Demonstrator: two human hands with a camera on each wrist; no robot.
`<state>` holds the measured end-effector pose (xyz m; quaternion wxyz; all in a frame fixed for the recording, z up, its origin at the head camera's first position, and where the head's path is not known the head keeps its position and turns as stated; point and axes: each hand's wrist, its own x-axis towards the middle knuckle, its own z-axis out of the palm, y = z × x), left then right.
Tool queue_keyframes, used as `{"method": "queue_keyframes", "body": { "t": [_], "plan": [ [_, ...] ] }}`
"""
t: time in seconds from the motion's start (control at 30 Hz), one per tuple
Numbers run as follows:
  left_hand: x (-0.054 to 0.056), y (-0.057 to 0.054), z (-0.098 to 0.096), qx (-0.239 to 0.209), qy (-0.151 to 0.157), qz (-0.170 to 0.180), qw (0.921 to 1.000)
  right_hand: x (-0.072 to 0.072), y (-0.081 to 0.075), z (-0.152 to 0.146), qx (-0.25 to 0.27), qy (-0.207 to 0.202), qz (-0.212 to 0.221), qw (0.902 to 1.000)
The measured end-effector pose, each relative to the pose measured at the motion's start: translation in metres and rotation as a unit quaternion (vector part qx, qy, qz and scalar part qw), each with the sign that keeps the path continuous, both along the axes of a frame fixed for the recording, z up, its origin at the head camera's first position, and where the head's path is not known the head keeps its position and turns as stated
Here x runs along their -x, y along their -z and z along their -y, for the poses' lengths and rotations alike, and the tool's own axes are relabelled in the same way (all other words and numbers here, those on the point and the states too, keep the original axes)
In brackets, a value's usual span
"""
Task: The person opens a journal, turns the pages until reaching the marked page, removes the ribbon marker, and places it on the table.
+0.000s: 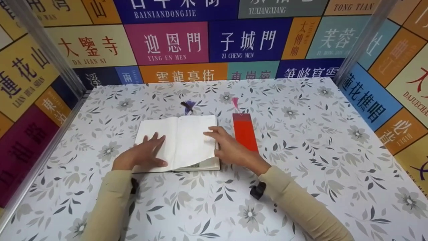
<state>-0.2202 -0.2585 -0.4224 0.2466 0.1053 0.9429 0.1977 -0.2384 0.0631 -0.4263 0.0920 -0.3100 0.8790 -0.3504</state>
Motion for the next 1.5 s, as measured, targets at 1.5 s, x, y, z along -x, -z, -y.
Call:
{"method": "queue_keyframes", "body": {
  "t": [1.5],
  "plan": [
    [-0.027, -0.008, 0.027, -0.028, 0.033, -0.076, 0.9962, 0.015, -0.011, 0.039, 0.375, 0.151, 0.344, 0.8472]
  ]
}}
